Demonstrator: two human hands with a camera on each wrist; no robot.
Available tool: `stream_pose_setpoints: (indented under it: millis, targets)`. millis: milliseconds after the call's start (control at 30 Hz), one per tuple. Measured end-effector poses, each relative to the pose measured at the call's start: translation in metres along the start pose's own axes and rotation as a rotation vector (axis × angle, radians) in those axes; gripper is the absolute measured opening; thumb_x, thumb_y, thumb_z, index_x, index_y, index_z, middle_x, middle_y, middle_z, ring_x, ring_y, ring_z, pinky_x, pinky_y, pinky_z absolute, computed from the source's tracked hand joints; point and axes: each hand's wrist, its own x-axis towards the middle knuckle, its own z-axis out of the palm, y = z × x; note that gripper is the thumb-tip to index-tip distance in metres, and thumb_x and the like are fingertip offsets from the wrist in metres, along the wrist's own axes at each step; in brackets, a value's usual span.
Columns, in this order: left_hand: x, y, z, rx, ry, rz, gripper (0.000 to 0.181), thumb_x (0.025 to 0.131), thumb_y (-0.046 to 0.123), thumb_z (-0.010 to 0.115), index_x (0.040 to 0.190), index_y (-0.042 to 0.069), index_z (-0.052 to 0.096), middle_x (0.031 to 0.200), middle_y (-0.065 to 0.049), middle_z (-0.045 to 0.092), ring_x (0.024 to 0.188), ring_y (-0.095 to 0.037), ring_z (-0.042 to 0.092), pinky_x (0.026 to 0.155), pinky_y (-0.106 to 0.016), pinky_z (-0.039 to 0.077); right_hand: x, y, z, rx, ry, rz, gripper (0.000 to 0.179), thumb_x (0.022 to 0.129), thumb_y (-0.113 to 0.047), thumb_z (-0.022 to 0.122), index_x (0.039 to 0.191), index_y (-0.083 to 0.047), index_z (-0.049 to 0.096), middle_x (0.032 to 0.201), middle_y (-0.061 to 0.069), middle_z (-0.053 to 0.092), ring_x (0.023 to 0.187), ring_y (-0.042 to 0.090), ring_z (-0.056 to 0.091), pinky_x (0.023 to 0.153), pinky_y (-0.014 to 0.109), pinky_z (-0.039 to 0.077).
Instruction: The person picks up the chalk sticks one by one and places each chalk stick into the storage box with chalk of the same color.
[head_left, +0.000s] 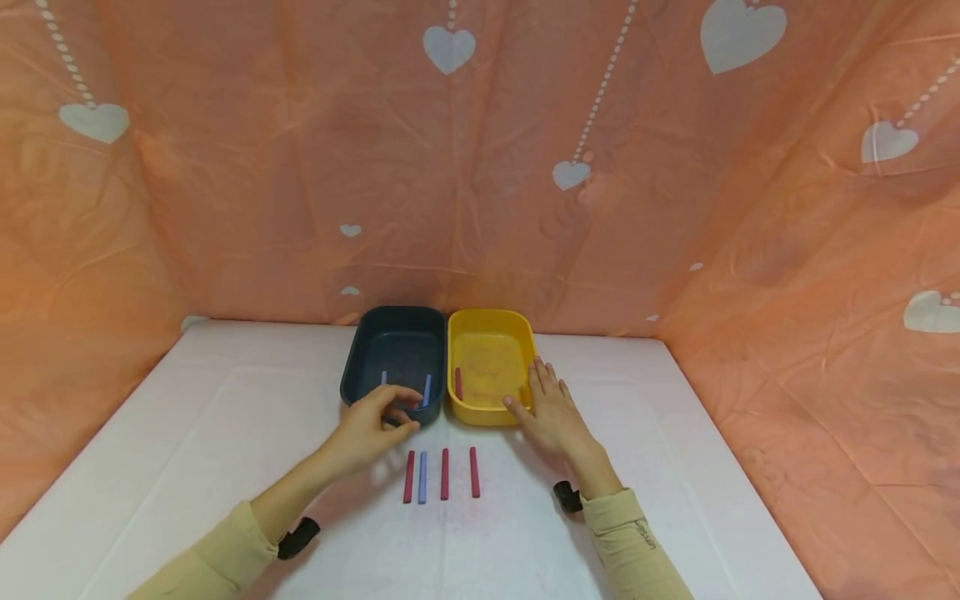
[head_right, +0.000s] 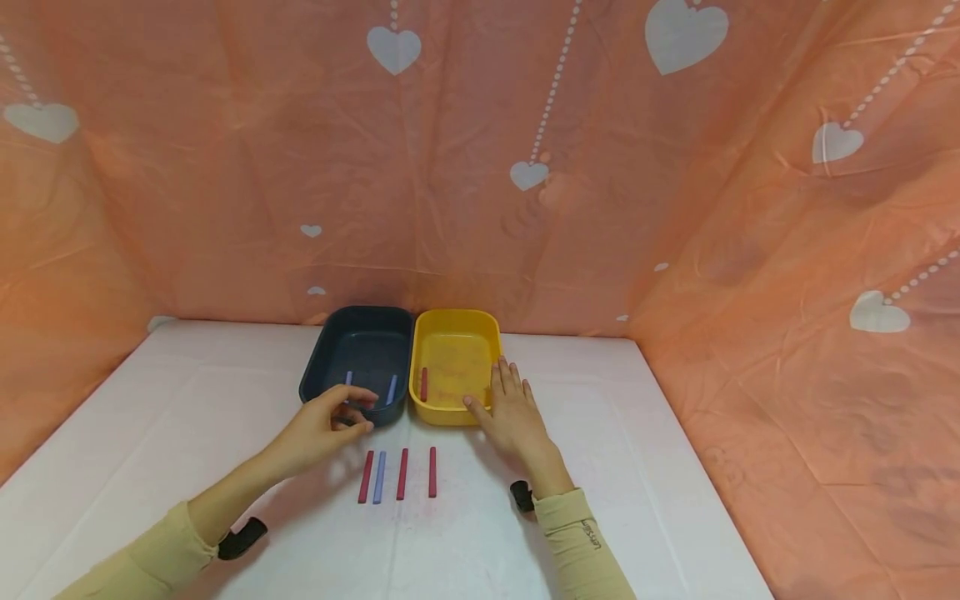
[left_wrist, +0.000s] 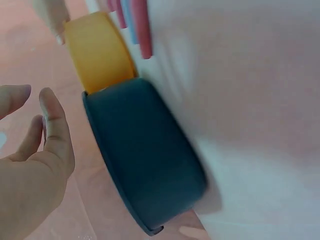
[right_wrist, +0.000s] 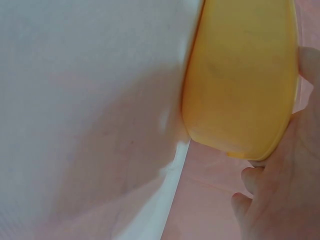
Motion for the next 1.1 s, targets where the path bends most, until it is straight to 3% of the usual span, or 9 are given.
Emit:
stream_pose_setpoints:
  millis: [167,333,467,567,800,1100]
  targets:
    - [-0.007,-0.008,0.001,0.041,-0.041,0.037,0.035,0.091,0.003,0.077,0.124,-0.001,0.066,0.115,-0.014,0.064,0.090,-0.015,0.065,0.078,-0.022,0.056,0.000,-0.001,-0.002,0.011,-0.004,-0.001,0.088,0.108,-0.056,0.043,0.163,0.006,0.012,0.173,0.020,0.005,0.159,0.038,0.005,0.127,0.055,0.008]
    - [-0.012,-0.018,0.004,0.023,-0.112,0.082,0.034,0.091,0.001,0.076,0.123,-0.004,0.065,0.112,-0.016,0.063,0.089,-0.015,0.064,0.076,-0.022,0.057,0.000,-0.002,-0.004,0.022,-0.009,0.006,0.088,0.108,-0.055,0.044,0.163,0.005,0.011,0.173,0.019,0.004,0.160,0.037,0.003,0.127,0.054,0.007]
    - [-0.017,-0.025,0.008,0.020,-0.177,0.071,0.034,0.090,0.001,0.077,0.121,-0.003,0.065,0.111,-0.014,0.063,0.089,-0.014,0.064,0.077,-0.021,0.056,0.000,-0.001,-0.002,0.015,-0.003,0.001,0.088,0.108,-0.055,0.044,0.163,0.006,0.012,0.173,0.020,0.005,0.159,0.039,0.005,0.127,0.056,0.009]
    - [-0.019,-0.028,0.012,0.069,-0.209,0.067,0.032,0.089,0.002,0.077,0.118,-0.002,0.066,0.108,-0.010,0.062,0.088,-0.014,0.062,0.076,-0.021,0.055,0.000,0.000,-0.001,0.010,0.002,-0.001,0.088,0.108,-0.055,0.044,0.162,0.007,0.013,0.173,0.021,0.006,0.159,0.039,0.006,0.127,0.057,0.010]
    - [-0.019,-0.038,0.019,0.221,-0.220,0.095,0.027,0.087,0.007,0.080,0.111,0.002,0.069,0.093,-0.001,0.053,0.081,-0.011,0.052,0.071,-0.024,0.048,0.000,-0.001,-0.001,0.005,0.000,0.000,0.088,0.108,-0.055,0.044,0.163,0.005,0.012,0.173,0.020,0.006,0.159,0.039,0.007,0.127,0.056,0.011]
    - [-0.017,-0.036,0.021,0.269,-0.216,0.069,0.031,0.085,0.013,0.085,0.109,0.003,0.070,0.093,0.000,0.051,0.081,-0.010,0.050,0.072,-0.025,0.046,0.000,0.001,-0.001,0.013,-0.004,0.003,0.088,0.108,-0.056,0.043,0.163,0.005,0.012,0.173,0.019,0.005,0.160,0.038,0.005,0.127,0.056,0.009]
